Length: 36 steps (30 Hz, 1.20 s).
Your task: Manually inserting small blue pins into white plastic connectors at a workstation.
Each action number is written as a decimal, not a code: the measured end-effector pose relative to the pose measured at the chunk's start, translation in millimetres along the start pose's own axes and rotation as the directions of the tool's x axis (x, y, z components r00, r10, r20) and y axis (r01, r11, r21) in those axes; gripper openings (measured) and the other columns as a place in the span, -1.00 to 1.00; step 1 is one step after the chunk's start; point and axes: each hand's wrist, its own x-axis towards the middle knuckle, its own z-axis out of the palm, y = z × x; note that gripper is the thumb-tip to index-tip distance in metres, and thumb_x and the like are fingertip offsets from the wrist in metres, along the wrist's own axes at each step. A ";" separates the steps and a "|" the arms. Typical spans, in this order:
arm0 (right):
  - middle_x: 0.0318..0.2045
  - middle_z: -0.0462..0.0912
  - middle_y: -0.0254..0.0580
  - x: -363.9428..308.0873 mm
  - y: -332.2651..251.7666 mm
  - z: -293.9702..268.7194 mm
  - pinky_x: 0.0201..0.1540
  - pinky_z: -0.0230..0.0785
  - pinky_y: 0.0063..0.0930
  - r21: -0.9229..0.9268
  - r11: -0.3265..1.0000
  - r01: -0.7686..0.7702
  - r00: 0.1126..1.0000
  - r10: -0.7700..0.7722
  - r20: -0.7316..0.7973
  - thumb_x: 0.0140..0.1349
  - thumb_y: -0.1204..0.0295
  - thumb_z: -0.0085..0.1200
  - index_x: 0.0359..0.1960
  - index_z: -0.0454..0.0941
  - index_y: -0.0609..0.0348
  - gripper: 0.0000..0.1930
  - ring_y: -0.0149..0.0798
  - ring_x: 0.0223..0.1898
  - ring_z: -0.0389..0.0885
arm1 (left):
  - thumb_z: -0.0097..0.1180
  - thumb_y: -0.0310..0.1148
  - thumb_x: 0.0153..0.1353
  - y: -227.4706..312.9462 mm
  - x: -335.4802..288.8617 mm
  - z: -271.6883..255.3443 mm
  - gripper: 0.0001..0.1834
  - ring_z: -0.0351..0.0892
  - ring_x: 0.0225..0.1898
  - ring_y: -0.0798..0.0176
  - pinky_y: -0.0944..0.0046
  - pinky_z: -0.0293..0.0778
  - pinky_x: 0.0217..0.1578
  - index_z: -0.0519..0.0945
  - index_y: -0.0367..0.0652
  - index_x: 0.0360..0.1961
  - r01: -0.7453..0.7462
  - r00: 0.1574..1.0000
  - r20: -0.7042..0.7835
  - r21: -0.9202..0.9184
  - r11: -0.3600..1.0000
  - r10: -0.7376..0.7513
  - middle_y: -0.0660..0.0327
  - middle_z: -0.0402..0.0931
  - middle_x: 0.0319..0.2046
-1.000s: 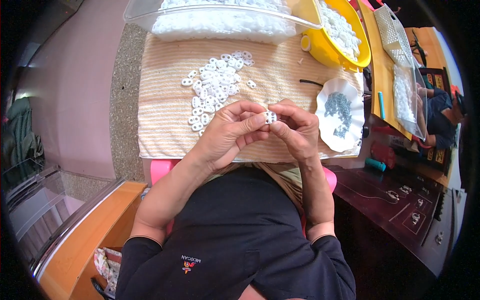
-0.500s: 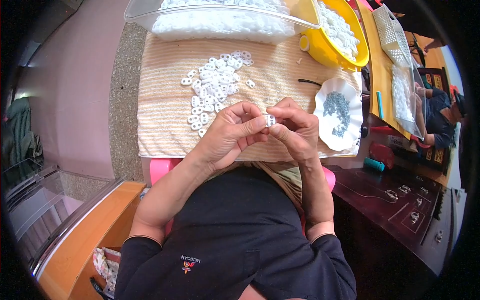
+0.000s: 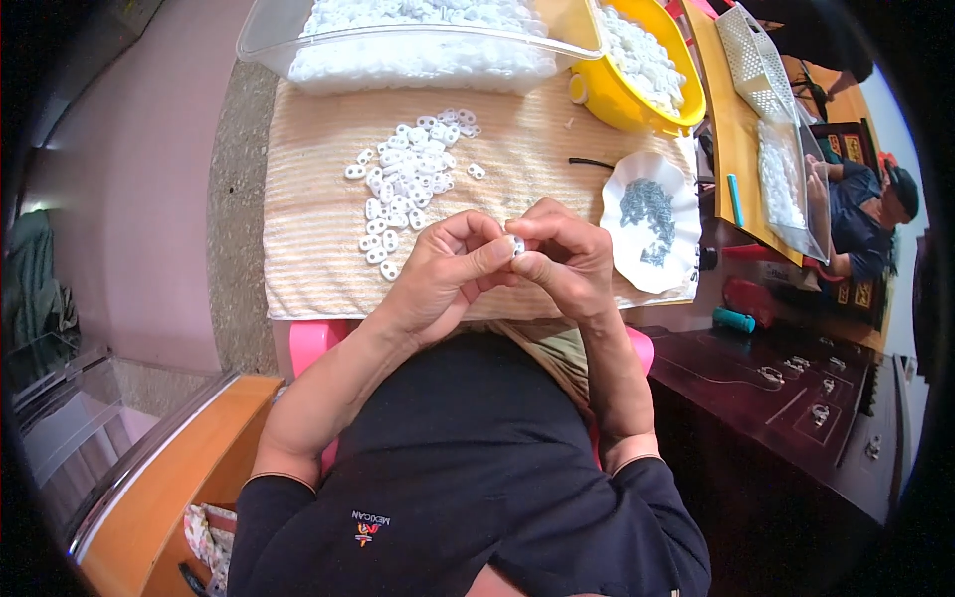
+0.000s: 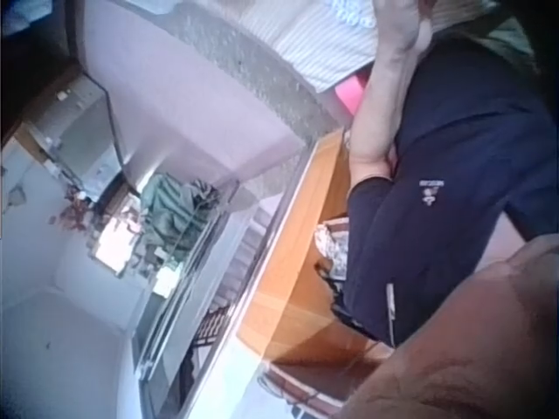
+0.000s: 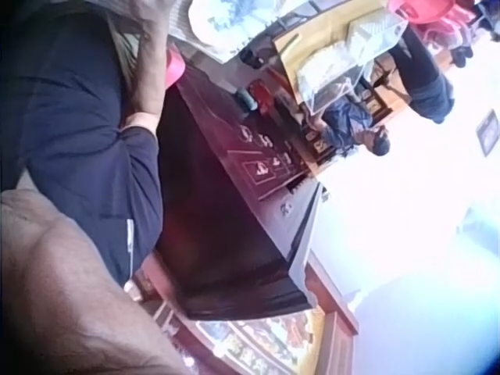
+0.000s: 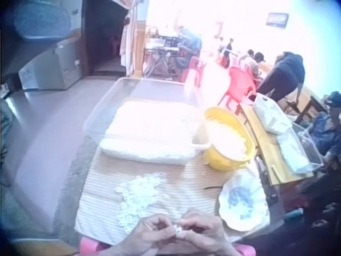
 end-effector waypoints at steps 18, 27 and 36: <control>-0.33 0.54 -0.27 0.8 -25.5 -23.1 -0.27 0.41 -0.60 -0.066 0.981 -0.185 0.982 0.181 -0.059 0.13 0.68 0.14 -0.31 0.51 0.31 -0.89 -0.45 -0.30 0.54 | 0.18 -0.43 0.22 2.5 -4.3 4.8 -0.89 0.57 -0.32 0.39 0.35 0.56 -0.23 0.53 -0.20 -0.27 0.027 0.999 -0.044 0.074 0.997 -0.024 0.16 0.59 -0.26; -0.28 0.66 -0.11 69.6 -66.4 -88.1 -0.33 0.48 -0.52 -0.842 0.527 -0.118 0.787 -0.468 -0.403 0.16 0.42 0.20 0.01 0.49 0.36 -0.60 -0.36 -0.39 0.62 | 0.15 -0.42 0.24 8.3 6.2 -5.2 -0.90 0.56 -0.39 0.41 0.38 0.56 -0.26 0.55 -0.22 -0.29 -0.178 0.968 -0.167 0.082 0.981 0.190 0.10 0.59 -0.25; -0.35 0.59 -0.12 6.5 -17.0 -1.7 -0.34 0.43 -0.34 -0.753 0.649 -0.106 0.987 0.160 -0.001 0.13 0.44 0.18 -0.23 0.58 0.20 -0.82 -0.14 -0.41 0.60 | 0.18 -0.43 0.22 20.1 3.1 -5.4 -0.90 0.55 -0.40 0.44 0.39 0.56 -0.32 0.54 -0.21 -0.29 -0.324 0.902 -0.272 0.084 0.942 0.335 0.17 0.60 -0.32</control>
